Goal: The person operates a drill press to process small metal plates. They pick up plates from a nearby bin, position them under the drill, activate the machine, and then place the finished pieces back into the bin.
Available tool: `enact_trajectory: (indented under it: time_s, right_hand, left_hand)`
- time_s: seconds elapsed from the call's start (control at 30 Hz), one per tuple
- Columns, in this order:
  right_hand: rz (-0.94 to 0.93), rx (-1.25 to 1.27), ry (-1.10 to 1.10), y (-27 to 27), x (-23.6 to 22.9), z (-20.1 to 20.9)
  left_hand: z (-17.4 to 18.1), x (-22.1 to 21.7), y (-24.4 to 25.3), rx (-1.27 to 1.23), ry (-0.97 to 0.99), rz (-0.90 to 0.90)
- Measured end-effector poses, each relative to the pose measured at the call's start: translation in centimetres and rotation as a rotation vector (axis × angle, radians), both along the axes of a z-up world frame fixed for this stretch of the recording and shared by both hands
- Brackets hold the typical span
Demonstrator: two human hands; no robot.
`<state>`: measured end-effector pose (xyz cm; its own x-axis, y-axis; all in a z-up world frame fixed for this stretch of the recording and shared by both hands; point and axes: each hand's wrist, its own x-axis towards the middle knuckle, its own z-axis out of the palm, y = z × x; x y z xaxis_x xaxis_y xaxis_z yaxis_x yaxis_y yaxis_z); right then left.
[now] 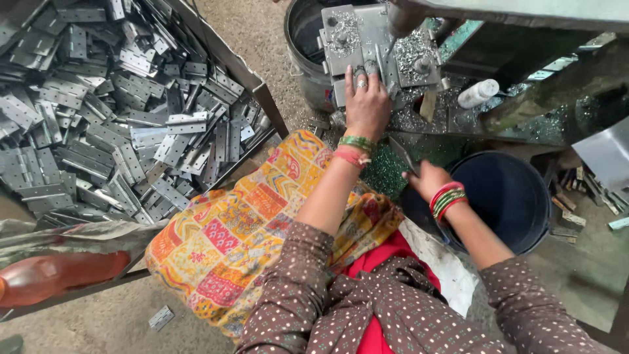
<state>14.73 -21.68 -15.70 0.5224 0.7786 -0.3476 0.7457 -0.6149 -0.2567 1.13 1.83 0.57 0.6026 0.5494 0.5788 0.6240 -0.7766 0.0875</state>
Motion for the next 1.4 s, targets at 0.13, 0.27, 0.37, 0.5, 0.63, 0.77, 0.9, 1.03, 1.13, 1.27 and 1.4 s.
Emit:
enact_trajectory:
  time_s: [0.13, 0.27, 0.37, 0.5, 0.63, 0.77, 0.9, 1.03, 1.13, 1.27, 1.4]
  right_hand:
    - [0.040, -0.037, -0.014, -0.4, -0.9, 2.4]
    - [-0.030, 0.007, 0.004, -0.5, -3.0, 0.6]
    - [-0.027, 0.036, -0.032, -1.1, -3.6, -1.1]
    - [0.002, 0.089, 0.075, -0.9, -2.1, -0.2]
    - [0.004, -0.111, -0.042, 0.6, -0.4, 2.1]
    - [0.023, 0.009, -0.007, -0.1, -1.1, 0.9]
    - [-0.035, 0.170, -0.046, -1.5, -3.2, -3.5]
    - [-0.038, 0.306, -0.017, -2.3, -4.3, -5.5]
    - [0.013, 0.145, -0.035, -1.2, -2.6, -3.0]
    - [-0.011, -0.029, 0.048, -0.1, -0.8, 1.6]
    - [-0.008, -0.008, 0.016, -0.4, -1.1, 1.6]
  left_hand:
    - [-0.5, 1.0, 0.7, -0.104, 0.038, 0.010]
    - [-1.1, 1.2, 1.1, -0.044, -0.005, 0.008]
    - [-1.6, 0.7, 0.9, -0.054, 0.003, 0.011]
    - [-1.3, 0.2, 0.4, -0.072, -0.004, -0.011]
    - [-0.9, -0.5, 0.6, -0.128, -0.036, -0.060]
    - [-1.0, -0.7, 0.5, -0.116, -0.107, -0.072]
    - [-0.9, -0.6, 0.7, -0.150, -0.069, -0.079]
    - [-1.1, -1.4, 0.1, -0.143, -0.067, -0.078]
    - [-0.7, -1.1, 0.2, -0.129, -0.055, -0.092]
    - [-0.5, -0.6, 1.5, -0.078, -0.033, -0.058]
    - [-0.5, 0.6, 2.7, -0.085, 0.030, -0.017]
